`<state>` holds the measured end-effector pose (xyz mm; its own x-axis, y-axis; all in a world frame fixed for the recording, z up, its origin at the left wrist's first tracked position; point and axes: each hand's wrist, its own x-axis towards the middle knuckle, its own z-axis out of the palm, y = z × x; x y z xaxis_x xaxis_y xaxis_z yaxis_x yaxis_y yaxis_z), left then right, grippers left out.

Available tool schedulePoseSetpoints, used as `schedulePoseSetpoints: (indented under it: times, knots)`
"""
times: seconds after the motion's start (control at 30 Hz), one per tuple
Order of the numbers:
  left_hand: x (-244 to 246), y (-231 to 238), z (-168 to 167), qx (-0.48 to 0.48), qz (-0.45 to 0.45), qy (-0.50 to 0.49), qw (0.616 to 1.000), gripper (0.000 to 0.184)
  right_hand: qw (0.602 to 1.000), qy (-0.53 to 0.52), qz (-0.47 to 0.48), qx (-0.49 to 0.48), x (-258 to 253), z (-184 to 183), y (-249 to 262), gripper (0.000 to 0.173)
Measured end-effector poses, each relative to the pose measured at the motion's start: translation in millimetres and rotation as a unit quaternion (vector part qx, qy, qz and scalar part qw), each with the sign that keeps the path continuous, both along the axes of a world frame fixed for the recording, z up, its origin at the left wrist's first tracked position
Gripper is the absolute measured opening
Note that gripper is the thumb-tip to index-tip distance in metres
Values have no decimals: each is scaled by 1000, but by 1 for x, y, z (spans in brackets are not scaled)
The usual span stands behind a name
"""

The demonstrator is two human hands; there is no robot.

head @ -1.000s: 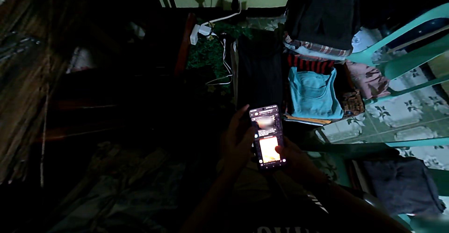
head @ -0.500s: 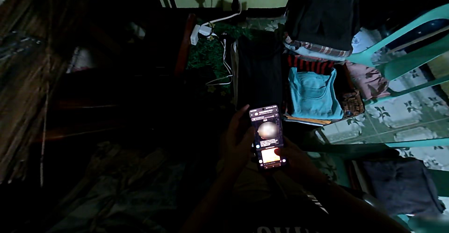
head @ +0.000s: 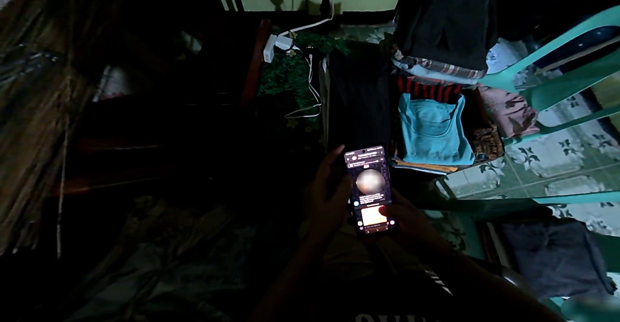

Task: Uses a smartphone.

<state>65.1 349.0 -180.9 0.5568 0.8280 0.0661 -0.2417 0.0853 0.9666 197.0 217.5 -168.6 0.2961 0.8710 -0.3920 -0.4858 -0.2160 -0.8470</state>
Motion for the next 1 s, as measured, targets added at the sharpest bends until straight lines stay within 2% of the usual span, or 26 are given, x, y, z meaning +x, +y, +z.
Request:
schedulePoseSetpoints:
  times: [0.17,0.33,1.0]
  knots:
    - [0,1,0,12,3,3,1000,51,999,32,5,10,8,-14,-5,54]
    - [0,1,-1,13,-1,-7,1000,51,1000,13,5,-8,-2,4,-3,53]
    - [0,0,2,7,9,8,1000,50,1000,7,6,2,-1,2,-2,54]
